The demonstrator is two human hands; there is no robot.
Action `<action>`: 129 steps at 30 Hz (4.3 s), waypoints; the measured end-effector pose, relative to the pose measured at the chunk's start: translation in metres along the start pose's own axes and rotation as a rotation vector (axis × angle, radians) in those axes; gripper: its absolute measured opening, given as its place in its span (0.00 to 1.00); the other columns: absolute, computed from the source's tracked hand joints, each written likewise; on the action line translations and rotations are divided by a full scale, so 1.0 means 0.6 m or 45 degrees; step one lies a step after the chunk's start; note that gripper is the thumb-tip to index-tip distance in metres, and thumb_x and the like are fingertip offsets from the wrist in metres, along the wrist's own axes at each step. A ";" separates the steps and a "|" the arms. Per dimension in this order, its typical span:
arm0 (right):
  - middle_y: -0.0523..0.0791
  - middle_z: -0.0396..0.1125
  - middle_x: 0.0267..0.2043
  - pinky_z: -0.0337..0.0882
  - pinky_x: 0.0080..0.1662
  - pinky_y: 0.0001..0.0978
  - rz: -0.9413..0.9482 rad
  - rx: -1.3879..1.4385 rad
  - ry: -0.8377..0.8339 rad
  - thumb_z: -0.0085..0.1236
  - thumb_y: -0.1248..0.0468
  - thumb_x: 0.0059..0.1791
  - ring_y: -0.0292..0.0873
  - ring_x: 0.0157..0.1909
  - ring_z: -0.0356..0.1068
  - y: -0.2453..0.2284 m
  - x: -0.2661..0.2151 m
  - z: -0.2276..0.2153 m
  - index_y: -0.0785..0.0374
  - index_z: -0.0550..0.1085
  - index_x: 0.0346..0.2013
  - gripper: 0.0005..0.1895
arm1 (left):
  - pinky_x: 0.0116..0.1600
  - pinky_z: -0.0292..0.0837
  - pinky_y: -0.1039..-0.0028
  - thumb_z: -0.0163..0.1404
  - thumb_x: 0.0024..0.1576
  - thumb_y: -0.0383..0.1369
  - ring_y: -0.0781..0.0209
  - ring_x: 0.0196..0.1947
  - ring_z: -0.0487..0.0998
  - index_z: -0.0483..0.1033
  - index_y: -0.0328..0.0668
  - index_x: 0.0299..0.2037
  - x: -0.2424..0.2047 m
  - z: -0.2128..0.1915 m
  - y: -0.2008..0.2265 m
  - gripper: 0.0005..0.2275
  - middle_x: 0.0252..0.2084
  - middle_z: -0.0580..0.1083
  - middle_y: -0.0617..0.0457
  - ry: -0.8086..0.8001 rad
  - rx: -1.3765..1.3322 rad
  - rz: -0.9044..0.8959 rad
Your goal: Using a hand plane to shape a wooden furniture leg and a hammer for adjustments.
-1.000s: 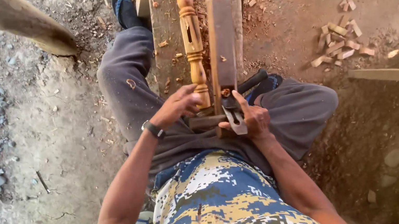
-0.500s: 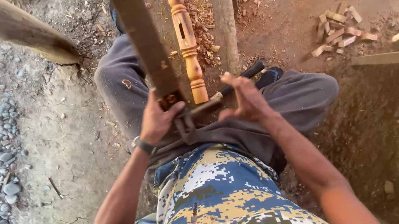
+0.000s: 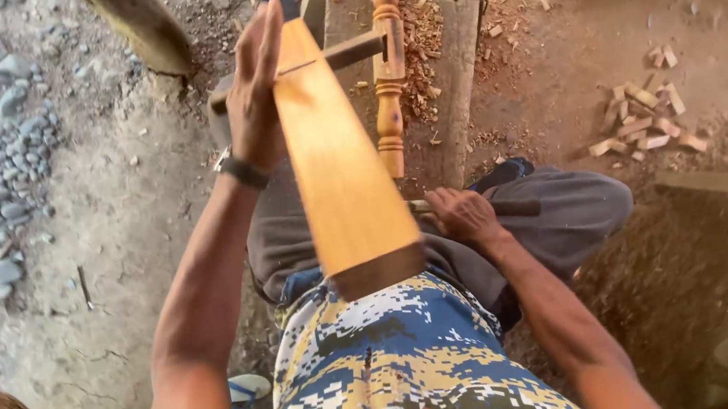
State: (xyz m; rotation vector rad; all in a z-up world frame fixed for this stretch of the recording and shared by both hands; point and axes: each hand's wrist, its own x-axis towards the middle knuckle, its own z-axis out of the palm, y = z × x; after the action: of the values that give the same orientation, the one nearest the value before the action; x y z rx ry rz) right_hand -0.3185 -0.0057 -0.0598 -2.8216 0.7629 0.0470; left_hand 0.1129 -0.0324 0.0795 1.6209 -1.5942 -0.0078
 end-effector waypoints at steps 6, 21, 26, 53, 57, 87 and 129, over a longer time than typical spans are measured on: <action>0.57 0.73 0.37 0.70 0.40 0.50 0.094 0.170 0.298 0.54 0.64 0.52 0.55 0.33 0.71 0.038 -0.084 0.099 0.69 0.76 0.40 0.09 | 0.62 0.99 0.80 0.45 0.70 0.09 0.41 0.91 0.65 0.40 0.80 0.93 0.024 0.041 -0.001 0.50 0.94 0.37 0.53 0.004 0.044 0.043; 0.51 0.75 0.56 0.72 0.40 0.41 0.099 -0.016 0.476 0.62 0.67 0.51 0.50 0.41 0.74 -0.004 -0.048 0.007 0.70 0.78 0.52 0.16 | 0.72 0.97 0.59 0.56 0.76 0.22 0.40 0.84 0.78 0.45 0.77 0.92 0.029 0.011 0.024 0.42 0.93 0.46 0.53 -0.064 -0.095 0.041; 0.44 0.70 0.32 0.65 0.28 0.36 0.256 0.072 0.480 0.61 0.52 0.61 0.40 0.23 0.61 -0.011 -0.031 -0.033 0.63 0.73 0.49 0.16 | 0.42 0.82 0.81 0.61 0.78 0.37 0.70 0.44 0.88 0.28 0.66 0.89 0.022 0.029 -0.014 0.46 0.67 0.87 0.59 -0.065 -0.014 0.060; 0.49 0.73 0.28 0.69 0.28 0.51 0.502 0.648 0.494 0.66 0.60 0.59 0.55 0.22 0.71 -0.085 0.049 -0.161 0.60 0.77 0.51 0.10 | 0.66 0.79 0.53 0.68 0.60 0.38 0.56 0.45 0.84 0.79 0.48 0.49 0.011 0.015 0.008 0.13 0.46 0.81 0.55 -0.096 -1.588 -1.240; 0.41 0.76 0.32 0.68 0.29 0.40 0.379 0.797 0.507 0.71 0.73 0.50 0.43 0.24 0.71 -0.074 -0.005 -0.148 0.60 0.78 0.47 0.13 | 0.59 0.85 0.65 0.63 0.67 0.34 0.62 0.44 0.83 0.75 0.42 0.62 -0.004 -0.030 0.031 0.16 0.50 0.81 0.54 -0.128 -1.458 -1.222; 0.46 0.72 0.28 0.64 0.28 0.39 0.008 0.510 0.721 0.50 0.48 0.64 0.41 0.24 0.66 -0.057 -0.019 -0.208 0.63 0.74 0.37 0.22 | 0.66 0.84 0.67 0.60 0.68 0.22 0.55 0.61 0.84 0.60 0.38 0.71 -0.069 0.030 0.159 0.25 0.65 0.78 0.43 -0.511 -1.412 -0.992; 0.56 0.71 0.72 0.57 0.81 0.58 0.156 0.410 0.618 0.52 0.68 0.63 0.55 0.76 0.68 0.095 0.279 -0.111 0.70 0.75 0.68 0.18 | 0.54 0.86 0.59 0.55 0.64 0.57 0.49 0.48 0.86 0.62 0.36 0.68 -0.072 0.008 0.041 0.34 0.55 0.79 0.41 -0.824 -0.587 -1.289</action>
State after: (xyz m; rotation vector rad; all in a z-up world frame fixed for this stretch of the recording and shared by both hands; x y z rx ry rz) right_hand -0.2039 -0.1510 -0.0209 -2.4919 0.9383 -0.6978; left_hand 0.0821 0.0047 0.0668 1.9457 -0.8838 -1.4274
